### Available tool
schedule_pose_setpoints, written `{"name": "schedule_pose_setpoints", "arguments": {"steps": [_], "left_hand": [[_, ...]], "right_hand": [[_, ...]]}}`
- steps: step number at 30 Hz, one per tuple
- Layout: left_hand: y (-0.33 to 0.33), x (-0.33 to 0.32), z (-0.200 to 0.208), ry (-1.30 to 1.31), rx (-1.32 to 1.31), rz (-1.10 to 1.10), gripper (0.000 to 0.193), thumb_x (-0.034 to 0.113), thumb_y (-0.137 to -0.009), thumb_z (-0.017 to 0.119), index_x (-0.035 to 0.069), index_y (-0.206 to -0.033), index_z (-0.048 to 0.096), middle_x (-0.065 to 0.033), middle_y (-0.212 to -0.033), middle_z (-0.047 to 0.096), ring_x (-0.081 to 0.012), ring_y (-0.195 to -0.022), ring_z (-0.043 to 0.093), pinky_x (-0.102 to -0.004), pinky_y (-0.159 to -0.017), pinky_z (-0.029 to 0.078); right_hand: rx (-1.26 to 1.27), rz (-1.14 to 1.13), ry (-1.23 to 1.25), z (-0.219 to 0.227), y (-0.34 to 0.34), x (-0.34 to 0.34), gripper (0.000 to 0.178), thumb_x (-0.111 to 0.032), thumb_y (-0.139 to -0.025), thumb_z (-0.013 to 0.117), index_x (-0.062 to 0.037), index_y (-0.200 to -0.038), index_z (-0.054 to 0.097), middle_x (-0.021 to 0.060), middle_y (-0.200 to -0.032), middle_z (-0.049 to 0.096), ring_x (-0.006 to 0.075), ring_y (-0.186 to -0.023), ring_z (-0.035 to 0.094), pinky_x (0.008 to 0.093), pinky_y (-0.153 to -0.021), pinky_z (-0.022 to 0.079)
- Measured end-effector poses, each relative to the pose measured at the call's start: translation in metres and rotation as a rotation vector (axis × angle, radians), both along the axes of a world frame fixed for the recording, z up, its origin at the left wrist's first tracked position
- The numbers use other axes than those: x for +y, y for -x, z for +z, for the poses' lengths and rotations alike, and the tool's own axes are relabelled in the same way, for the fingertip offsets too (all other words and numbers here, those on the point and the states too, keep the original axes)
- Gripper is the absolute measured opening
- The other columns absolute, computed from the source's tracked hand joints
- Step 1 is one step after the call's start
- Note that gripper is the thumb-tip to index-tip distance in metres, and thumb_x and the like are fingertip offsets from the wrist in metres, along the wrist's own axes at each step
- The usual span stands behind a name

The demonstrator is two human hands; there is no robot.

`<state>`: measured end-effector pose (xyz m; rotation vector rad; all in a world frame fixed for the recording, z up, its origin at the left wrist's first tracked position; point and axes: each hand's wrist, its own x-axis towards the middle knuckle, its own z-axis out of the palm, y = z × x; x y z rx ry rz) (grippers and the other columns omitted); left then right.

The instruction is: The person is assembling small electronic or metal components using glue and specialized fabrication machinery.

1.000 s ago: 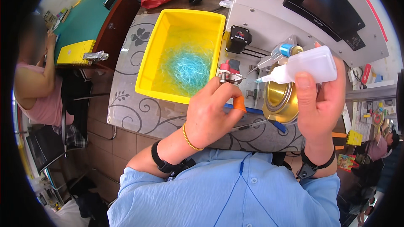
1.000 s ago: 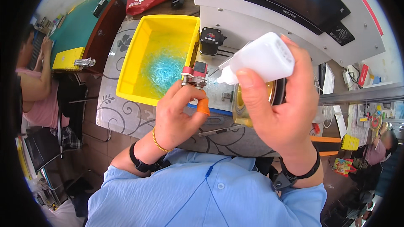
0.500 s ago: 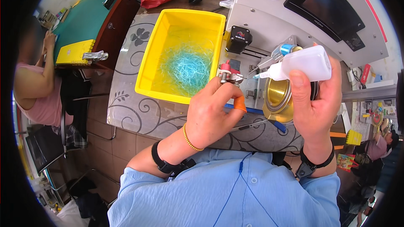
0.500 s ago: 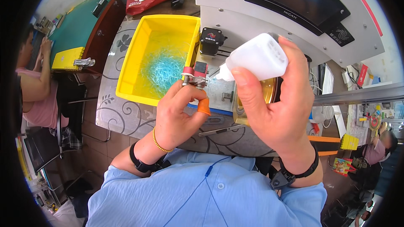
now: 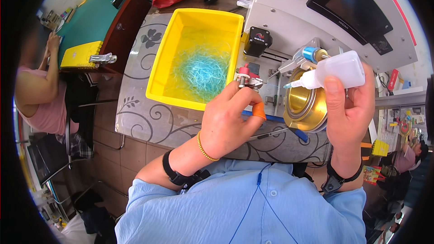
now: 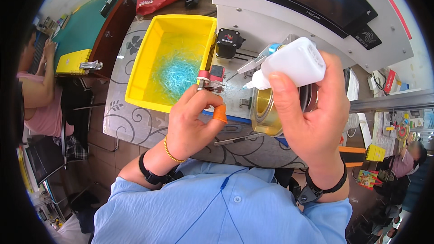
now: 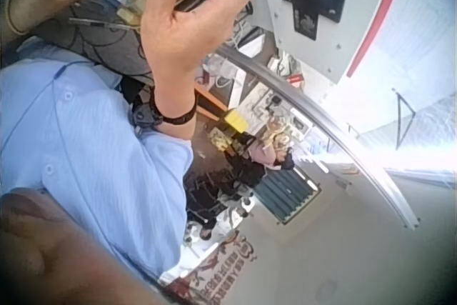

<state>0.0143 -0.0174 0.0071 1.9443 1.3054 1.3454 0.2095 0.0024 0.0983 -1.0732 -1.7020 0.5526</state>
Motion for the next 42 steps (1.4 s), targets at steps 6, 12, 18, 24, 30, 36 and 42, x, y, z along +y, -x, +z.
{"name": "schedule_pose_setpoints", "arguments": {"steps": [6,12,18,24,30,36,42], "left_hand": [[0.001,-0.002,0.002,0.06,0.035,0.005,0.017,-0.003,-0.071,0.07,0.007,-0.082,0.06,-0.0065,-0.078,0.06,-0.0214,-0.07,0.059,-0.0299,-0.062,0.048],[0.003,-0.003,0.003,0.053,0.037,0.002,0.017,-0.003,-0.071,0.07,0.007,-0.082,0.061,-0.006,-0.077,0.06,-0.0203,-0.07,0.058,-0.0292,-0.062,0.048],[0.0,-0.002,0.003,0.052,0.036,-0.003,0.017,-0.003,-0.071,0.07,0.006,-0.082,0.061,-0.006,-0.076,0.06,-0.0202,-0.068,0.058,-0.0293,-0.062,0.048],[-0.005,-0.001,0.003,0.027,0.04,0.016,0.016,-0.003,-0.072,0.07,0.005,-0.082,0.061,-0.0097,-0.076,0.059,-0.0225,-0.065,0.058,-0.0309,-0.062,0.048],[-0.002,-0.007,-0.007,0.074,0.038,0.008,0.009,-0.008,-0.084,0.06,-0.001,-0.087,0.057,-0.0077,-0.083,0.061,-0.0143,-0.077,0.064,-0.0243,-0.071,0.05],[-0.004,-0.006,-0.01,0.102,-0.088,0.081,0.01,-0.007,-0.078,0.063,0.0,-0.084,0.059,-0.009,-0.082,0.064,-0.0148,-0.07,0.06,-0.0254,-0.068,0.049],[-0.006,-0.008,0.007,0.131,-0.027,0.047,0.008,-0.004,-0.081,0.064,0.0,-0.088,0.06,-0.0083,-0.081,0.064,-0.0156,-0.071,0.063,-0.0266,-0.07,0.05]], "right_hand": [[-0.064,-0.019,-0.033,-0.001,0.0,0.003,0.036,-0.013,-0.091,0.068,0.0043,-0.117,0.051,0.0091,-0.1,0.065,0.009,-0.089,0.06,0.0231,-0.079,0.048],[-0.074,-0.033,-0.013,0.002,0.0,0.002,0.036,-0.013,-0.091,0.069,0.0036,-0.117,0.051,0.0086,-0.1,0.065,0.0087,-0.088,0.06,0.0225,-0.077,0.048],[-0.107,-0.039,-0.07,0.0,-0.012,-0.005,0.038,-0.012,-0.089,0.071,0.0028,-0.117,0.051,0.0079,-0.101,0.064,0.0099,-0.089,0.06,0.0252,-0.078,0.049],[0.153,-0.17,-0.364,0.029,-0.124,-0.056,0.045,-0.028,-0.096,0.054,0.0038,-0.127,0.045,0.0162,-0.111,0.055,0.026,-0.093,0.061,0.0585,-0.091,0.052],[0.171,-0.711,-0.3,-0.018,-0.242,-0.088,0.039,-0.024,-0.094,0.058,0.0048,-0.119,0.052,0.015,-0.102,0.061,0.0262,-0.091,0.064,0.0379,-0.091,0.05],[-0.231,-0.915,0.013,-0.049,-0.226,-0.056,0.031,-0.015,-0.091,0.066,0.0027,-0.115,0.055,0.0132,-0.103,0.065,0.0214,-0.094,0.064,0.0316,-0.089,0.048],[-0.033,-0.079,-0.223,-0.051,-0.191,-0.093,0.014,-0.008,-0.09,0.062,-0.002,-0.103,0.06,0.0112,-0.092,0.067,0.022,-0.091,0.063,0.0339,-0.086,0.049]]}}
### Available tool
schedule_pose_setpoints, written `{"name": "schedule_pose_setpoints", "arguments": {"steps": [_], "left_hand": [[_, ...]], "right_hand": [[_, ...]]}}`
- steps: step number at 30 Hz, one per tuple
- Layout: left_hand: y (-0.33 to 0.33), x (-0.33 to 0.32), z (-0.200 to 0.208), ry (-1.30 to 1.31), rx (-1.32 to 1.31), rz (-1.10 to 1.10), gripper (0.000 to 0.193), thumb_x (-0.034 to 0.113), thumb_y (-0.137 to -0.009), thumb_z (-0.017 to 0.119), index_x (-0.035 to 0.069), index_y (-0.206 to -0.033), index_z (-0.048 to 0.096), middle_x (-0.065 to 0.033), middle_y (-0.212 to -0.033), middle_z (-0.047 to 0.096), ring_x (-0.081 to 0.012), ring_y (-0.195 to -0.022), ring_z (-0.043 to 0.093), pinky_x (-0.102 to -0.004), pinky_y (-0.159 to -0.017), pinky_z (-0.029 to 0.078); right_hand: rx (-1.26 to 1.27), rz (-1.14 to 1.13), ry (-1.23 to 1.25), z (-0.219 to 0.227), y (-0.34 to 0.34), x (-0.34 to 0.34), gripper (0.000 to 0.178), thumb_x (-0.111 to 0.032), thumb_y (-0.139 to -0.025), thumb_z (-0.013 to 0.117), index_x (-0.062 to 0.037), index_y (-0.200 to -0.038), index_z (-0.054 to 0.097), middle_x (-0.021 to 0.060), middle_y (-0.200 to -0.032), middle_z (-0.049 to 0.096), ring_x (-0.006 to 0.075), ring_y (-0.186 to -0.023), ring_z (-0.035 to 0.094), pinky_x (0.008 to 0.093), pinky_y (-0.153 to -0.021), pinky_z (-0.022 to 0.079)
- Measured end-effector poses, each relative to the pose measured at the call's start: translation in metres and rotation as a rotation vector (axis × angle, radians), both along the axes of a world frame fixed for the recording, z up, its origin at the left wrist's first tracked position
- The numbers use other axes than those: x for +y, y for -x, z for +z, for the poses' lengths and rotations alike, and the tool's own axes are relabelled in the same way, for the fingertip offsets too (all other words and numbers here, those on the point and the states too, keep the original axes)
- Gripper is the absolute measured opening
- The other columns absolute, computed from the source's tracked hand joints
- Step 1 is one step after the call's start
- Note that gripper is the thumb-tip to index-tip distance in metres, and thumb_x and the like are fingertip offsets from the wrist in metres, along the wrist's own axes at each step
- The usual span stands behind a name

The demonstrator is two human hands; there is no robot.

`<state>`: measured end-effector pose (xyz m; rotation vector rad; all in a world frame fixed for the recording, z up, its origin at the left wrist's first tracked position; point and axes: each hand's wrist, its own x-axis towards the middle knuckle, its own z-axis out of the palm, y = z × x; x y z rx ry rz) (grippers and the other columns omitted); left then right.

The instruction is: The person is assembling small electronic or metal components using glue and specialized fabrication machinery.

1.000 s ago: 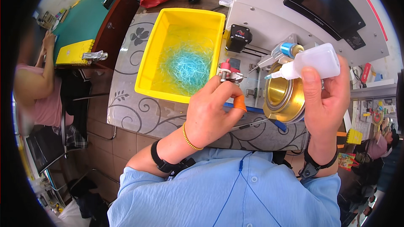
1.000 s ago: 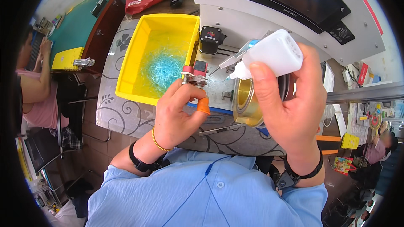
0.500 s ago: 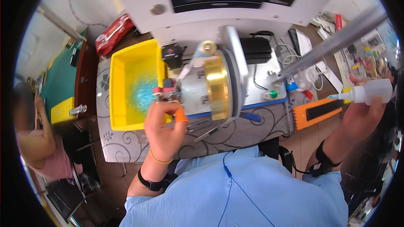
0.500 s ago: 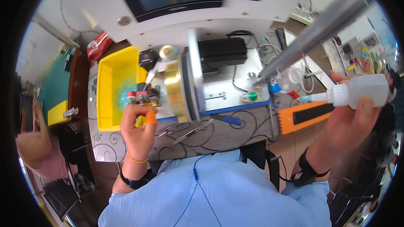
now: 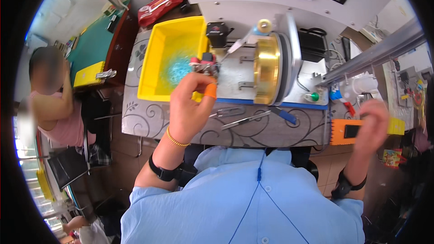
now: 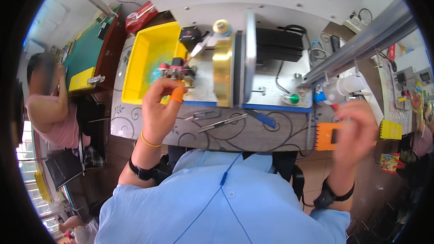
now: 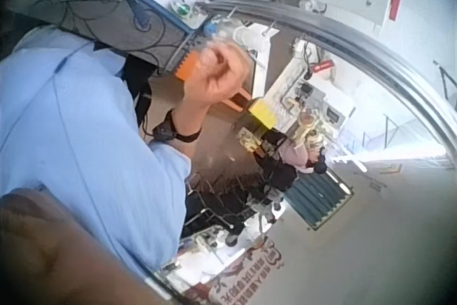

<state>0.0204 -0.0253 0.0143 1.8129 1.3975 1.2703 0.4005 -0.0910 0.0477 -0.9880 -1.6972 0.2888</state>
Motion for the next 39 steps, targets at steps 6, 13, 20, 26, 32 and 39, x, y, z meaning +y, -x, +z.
{"name": "schedule_pose_setpoints", "arguments": {"steps": [6,13,20,26,32,39], "left_hand": [[0.013,-0.002,0.014,0.179,0.009,-0.109,0.007,0.0,-0.086,0.063,0.0,-0.092,0.061,-0.0069,-0.083,0.068,-0.0132,-0.077,0.067,-0.0249,-0.072,0.052],[0.022,0.006,0.036,0.222,0.112,-0.195,0.012,0.002,-0.081,0.067,0.001,-0.092,0.063,-0.0094,-0.079,0.068,-0.0171,-0.071,0.068,-0.028,-0.065,0.053],[0.028,0.029,0.047,-0.257,0.311,-0.131,0.012,0.004,-0.08,0.067,0.005,-0.091,0.062,-0.0079,-0.078,0.064,-0.0234,-0.068,0.062,-0.0325,-0.062,0.049],[0.006,0.061,0.054,0.106,0.005,-0.386,0.009,0.005,-0.085,0.062,0.003,-0.093,0.061,-0.0097,-0.085,0.066,-0.0268,-0.066,0.06,-0.0336,-0.061,0.048],[0.009,0.067,0.053,0.136,0.185,-0.523,0.007,0.008,-0.09,0.061,0.003,-0.094,0.061,0.0006,-0.08,0.061,-0.0087,-0.07,0.05,-0.0248,-0.066,0.044],[0.003,0.066,0.051,0.203,0.116,-0.438,0.007,0.008,-0.089,0.062,0.003,-0.094,0.062,0.001,-0.081,0.061,-0.0083,-0.073,0.051,-0.0241,-0.071,0.044]], "right_hand": [[-0.391,0.382,0.356,-0.054,0.155,0.029,0.018,-0.018,-0.085,0.07,-0.0061,-0.097,0.065,0.0097,-0.094,0.063,0.026,-0.085,0.064,0.0347,-0.073,0.054],[-0.821,0.411,0.325,-0.049,0.196,0.042,0.011,-0.01,-0.081,0.061,-0.0029,-0.09,0.059,0.0104,-0.088,0.058,0.0269,-0.086,0.062,0.0373,-0.071,0.054],[-1.016,0.383,0.356,-0.049,0.173,0.036,0.015,-0.006,-0.076,0.061,-0.0008,-0.089,0.057,0.0125,-0.086,0.059,0.0259,-0.085,0.063,0.0352,-0.07,0.053],[-1.01,0.39,0.339,-0.055,0.164,0.037,0.02,-0.006,-0.076,0.06,-0.0015,-0.095,0.056,0.0105,-0.084,0.059,0.0278,-0.074,0.064,0.0373,-0.065,0.053],[-0.506,0.475,0.515,0.026,0.16,0.024,0.02,-0.002,-0.076,0.065,-0.0025,-0.096,0.06,0.009,-0.084,0.061,0.0249,-0.075,0.067,0.0342,-0.065,0.055],[-0.242,0.262,0.009,0.036,0.158,0.032,0.027,0.002,-0.072,0.074,-0.0031,-0.097,0.066,0.0128,-0.098,0.067,0.0239,-0.081,0.068,0.0298,-0.068,0.057]]}}
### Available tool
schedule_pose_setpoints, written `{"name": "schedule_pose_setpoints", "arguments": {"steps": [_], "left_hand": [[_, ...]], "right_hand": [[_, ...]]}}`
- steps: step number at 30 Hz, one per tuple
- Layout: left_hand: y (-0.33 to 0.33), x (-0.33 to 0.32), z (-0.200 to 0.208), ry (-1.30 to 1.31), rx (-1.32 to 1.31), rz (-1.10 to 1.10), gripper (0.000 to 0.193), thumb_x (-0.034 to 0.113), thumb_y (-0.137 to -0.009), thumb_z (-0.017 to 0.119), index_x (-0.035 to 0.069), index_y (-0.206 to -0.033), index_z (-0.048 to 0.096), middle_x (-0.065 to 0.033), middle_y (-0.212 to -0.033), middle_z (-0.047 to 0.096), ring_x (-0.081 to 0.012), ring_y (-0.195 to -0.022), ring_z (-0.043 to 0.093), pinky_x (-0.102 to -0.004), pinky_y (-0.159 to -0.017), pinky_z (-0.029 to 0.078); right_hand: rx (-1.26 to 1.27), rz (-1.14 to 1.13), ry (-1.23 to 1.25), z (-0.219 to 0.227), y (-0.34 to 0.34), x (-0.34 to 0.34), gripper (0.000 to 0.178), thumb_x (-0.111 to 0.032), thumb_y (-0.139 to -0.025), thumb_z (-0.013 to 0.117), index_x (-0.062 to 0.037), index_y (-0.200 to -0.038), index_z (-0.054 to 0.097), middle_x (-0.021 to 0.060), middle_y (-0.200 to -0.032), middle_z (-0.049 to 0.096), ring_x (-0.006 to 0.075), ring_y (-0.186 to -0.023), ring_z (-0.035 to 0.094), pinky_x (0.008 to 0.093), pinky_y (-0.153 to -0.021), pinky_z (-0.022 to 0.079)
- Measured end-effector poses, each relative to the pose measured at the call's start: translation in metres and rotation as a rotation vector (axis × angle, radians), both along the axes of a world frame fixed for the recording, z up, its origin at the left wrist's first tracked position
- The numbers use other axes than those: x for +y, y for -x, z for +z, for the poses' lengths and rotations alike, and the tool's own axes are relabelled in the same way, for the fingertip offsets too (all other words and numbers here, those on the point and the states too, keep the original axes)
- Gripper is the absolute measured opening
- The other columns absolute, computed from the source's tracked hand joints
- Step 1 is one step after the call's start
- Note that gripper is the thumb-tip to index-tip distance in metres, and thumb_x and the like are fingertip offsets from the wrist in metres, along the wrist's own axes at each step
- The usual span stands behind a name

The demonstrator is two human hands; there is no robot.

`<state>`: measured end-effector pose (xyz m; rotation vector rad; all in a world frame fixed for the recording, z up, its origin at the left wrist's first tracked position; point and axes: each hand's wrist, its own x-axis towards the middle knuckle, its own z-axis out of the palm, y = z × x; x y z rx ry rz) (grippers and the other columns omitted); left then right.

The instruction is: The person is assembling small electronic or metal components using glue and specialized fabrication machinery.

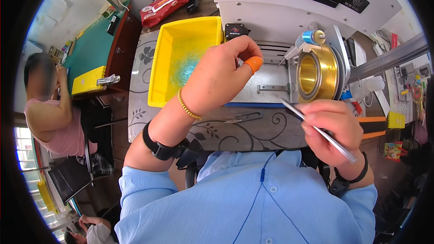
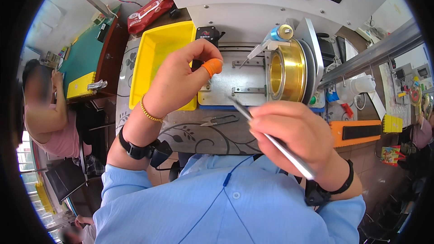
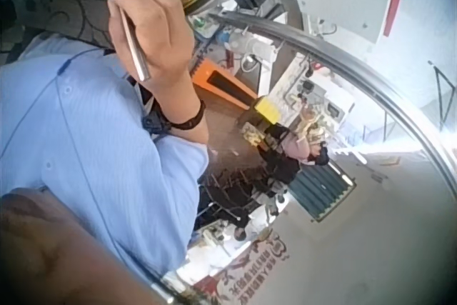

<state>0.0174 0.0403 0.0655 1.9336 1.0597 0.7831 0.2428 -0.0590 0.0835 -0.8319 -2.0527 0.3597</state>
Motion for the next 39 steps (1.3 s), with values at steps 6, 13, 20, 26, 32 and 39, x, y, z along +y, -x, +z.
{"name": "schedule_pose_setpoints", "arguments": {"steps": [6,13,20,26,32,39], "left_hand": [[0.0,0.0,0.0,0.007,-0.021,0.061,0.007,0.008,-0.09,0.062,0.003,-0.095,0.062,0.0014,-0.083,0.061,-0.0079,-0.078,0.054,-0.0238,-0.076,0.044],[0.005,0.007,-0.006,0.203,-0.24,0.023,0.008,0.009,-0.093,0.06,0.003,-0.099,0.059,0.0001,-0.089,0.062,-0.0075,-0.083,0.056,-0.0228,-0.076,0.045],[0.009,0.007,-0.007,0.311,-0.36,0.005,0.008,0.01,-0.095,0.059,0.004,-0.101,0.058,-0.0001,-0.091,0.061,-0.0072,-0.086,0.056,-0.0218,-0.077,0.045],[0.007,0.008,-0.007,0.311,-0.373,-0.016,0.008,0.01,-0.095,0.059,0.004,-0.1,0.058,0.0001,-0.091,0.061,-0.0072,-0.086,0.056,-0.0222,-0.078,0.045],[0.009,0.009,-0.012,0.298,-0.39,0.008,0.008,0.011,-0.095,0.059,0.005,-0.101,0.058,0.0007,-0.092,0.061,-0.0063,-0.085,0.055,-0.0215,-0.075,0.045],[0.029,0.009,-0.015,0.106,-0.342,0.232,0.01,0.013,-0.093,0.062,0.005,-0.099,0.061,-0.0098,-0.114,0.065,-0.0156,-0.105,0.059,-0.0297,-0.092,0.046]], "right_hand": [[-0.143,-0.043,-0.262,-0.015,0.009,0.015,0.03,0.002,-0.075,0.069,0.0002,-0.105,0.069,0.0146,-0.103,0.067,0.0254,-0.085,0.069,0.0308,-0.07,0.059],[-0.189,-0.025,-0.23,-0.019,0.014,0.021,0.03,0.0,-0.076,0.067,0.0,-0.106,0.069,0.0141,-0.102,0.066,0.0254,-0.085,0.069,0.031,-0.07,0.058],[-0.228,0.029,-0.233,-0.018,0.027,0.03,0.03,-0.001,-0.076,0.067,0.0,-0.106,0.068,0.0141,-0.103,0.065,0.026,-0.084,0.068,0.0307,-0.069,0.058],[-0.249,0.054,-0.183,-0.016,0.029,0.034,0.031,-0.001,-0.076,0.067,0.0007,-0.108,0.068,0.0159,-0.107,0.065,0.0271,-0.087,0.068,0.0314,-0.07,0.058],[-0.185,0.113,-0.202,-0.008,0.031,0.023,0.028,-0.002,-0.076,0.068,0.0,-0.104,0.068,0.0138,-0.102,0.065,0.0263,-0.085,0.069,0.0316,-0.069,0.058],[-0.433,0.11,0.029,-0.017,0.03,0.008,0.023,-0.013,-0.08,0.068,-0.0007,-0.098,0.06,0.0086,-0.084,0.059,0.0225,-0.07,0.064,0.0328,-0.059,0.056]]}}
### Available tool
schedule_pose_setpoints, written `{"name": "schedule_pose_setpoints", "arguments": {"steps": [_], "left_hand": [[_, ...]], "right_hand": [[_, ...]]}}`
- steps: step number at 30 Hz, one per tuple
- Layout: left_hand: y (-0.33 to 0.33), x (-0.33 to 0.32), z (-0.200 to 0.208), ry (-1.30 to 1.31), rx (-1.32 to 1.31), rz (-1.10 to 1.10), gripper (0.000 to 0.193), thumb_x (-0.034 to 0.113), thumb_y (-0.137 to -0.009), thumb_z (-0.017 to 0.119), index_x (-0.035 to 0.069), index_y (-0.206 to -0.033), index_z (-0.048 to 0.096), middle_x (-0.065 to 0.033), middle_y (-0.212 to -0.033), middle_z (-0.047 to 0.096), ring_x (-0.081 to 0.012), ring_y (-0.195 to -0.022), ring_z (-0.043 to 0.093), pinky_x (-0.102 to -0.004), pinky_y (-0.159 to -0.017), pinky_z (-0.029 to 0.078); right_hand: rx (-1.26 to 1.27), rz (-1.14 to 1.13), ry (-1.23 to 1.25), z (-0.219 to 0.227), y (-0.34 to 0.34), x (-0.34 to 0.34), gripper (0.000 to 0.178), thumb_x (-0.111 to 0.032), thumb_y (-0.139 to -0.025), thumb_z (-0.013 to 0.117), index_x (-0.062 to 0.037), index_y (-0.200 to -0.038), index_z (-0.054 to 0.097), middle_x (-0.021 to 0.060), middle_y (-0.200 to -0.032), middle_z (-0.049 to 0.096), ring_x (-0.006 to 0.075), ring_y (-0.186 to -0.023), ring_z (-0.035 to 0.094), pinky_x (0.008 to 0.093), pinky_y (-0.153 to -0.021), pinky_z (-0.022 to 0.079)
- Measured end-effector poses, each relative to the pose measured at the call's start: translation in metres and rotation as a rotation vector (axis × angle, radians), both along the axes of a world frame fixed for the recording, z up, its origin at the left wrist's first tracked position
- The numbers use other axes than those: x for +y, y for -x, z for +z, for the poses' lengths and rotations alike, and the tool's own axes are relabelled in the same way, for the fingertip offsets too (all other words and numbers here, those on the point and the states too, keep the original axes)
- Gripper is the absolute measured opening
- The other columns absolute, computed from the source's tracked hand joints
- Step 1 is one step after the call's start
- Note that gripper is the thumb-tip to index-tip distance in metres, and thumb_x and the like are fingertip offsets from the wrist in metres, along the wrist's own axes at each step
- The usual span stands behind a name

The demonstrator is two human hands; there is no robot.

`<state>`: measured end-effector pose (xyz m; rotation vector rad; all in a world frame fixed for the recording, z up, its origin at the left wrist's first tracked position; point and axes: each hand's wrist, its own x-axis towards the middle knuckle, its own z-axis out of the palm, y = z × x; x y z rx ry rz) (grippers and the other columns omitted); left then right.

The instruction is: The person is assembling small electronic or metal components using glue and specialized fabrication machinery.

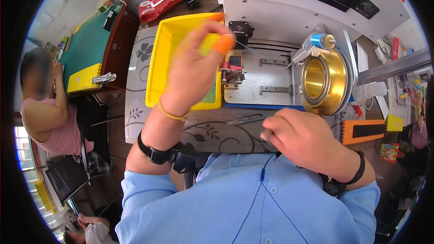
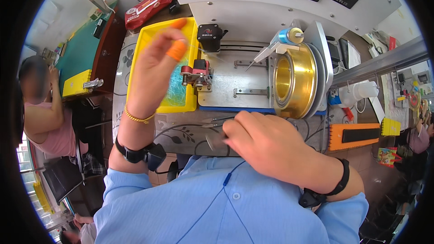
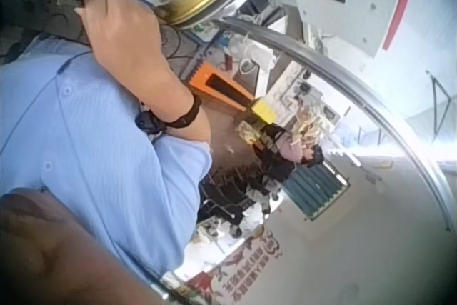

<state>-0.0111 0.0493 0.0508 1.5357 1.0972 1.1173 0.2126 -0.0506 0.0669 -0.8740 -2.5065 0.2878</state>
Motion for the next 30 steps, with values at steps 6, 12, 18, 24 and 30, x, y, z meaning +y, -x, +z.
{"name": "schedule_pose_setpoints", "arguments": {"steps": [6,12,18,24,30], "left_hand": [[0.062,-0.01,-0.019,-0.226,0.267,0.285,0.011,0.013,-0.091,0.064,0.006,-0.099,0.062,-0.0132,-0.132,0.057,-0.0263,-0.125,0.051,-0.035,-0.105,0.036],[0.093,-0.03,-0.019,-0.401,1.088,0.122,0.023,0.015,-0.091,0.063,0.008,-0.113,0.063,-0.015,-0.142,0.049,-0.0325,-0.134,0.043,-0.046,-0.115,0.026],[0.082,-0.024,-0.008,-0.438,0.938,0.124,0.036,0.009,-0.087,0.063,0.011,-0.123,0.06,-0.0138,-0.134,0.056,-0.0314,-0.131,0.047,-0.049,-0.116,0.024],[0.06,-0.035,-0.018,-0.363,0.622,0.146,0.024,-0.001,-0.083,0.058,0.008,-0.104,0.066,-0.0123,-0.129,0.06,-0.0299,-0.126,0.052,-0.0456,-0.113,0.028],[0.05,-0.041,-0.018,-0.401,0.556,0.103,0.015,-0.002,-0.084,0.048,0.005,-0.089,0.06,-0.0142,-0.128,0.06,-0.0315,-0.128,0.049,-0.0461,-0.114,0.025]], "right_hand": [[-0.362,-0.165,0.144,-0.047,0.008,0.013,0.022,-0.022,-0.083,0.067,-0.0036,-0.089,0.056,0.0063,-0.076,0.051,0.0228,-0.068,0.059,0.0334,-0.057,0.051],[0.001,-0.233,-0.164,0.02,0.028,0.031,0.02,-0.018,-0.081,0.071,-0.0044,-0.092,0.06,0.0095,-0.08,0.054,0.0275,-0.07,0.058,0.0376,-0.063,0.049],[-0.033,-0.357,-0.215,0.025,0.017,0.068,0.019,-0.011,-0.081,0.07,-0.0069,-0.098,0.064,0.0096,-0.085,0.058,0.0286,-0.079,0.058,0.0376,-0.07,0.049],[-0.022,-0.682,-0.583,0.053,0.011,0.067,0.019,-0.009,-0.081,0.072,-0.0106,-0.1,0.069,0.0062,-0.098,0.063,0.0254,-0.089,0.058,0.0355,-0.081,0.047],[-0.047,-0.381,-0.397,0.017,0.033,0.051,0.023,-0.007,-0.071,0.075,-0.0092,-0.091,0.064,0.0025,-0.098,0.057,0.025,-0.096,0.055,0.0409,-0.084,0.041]]}}
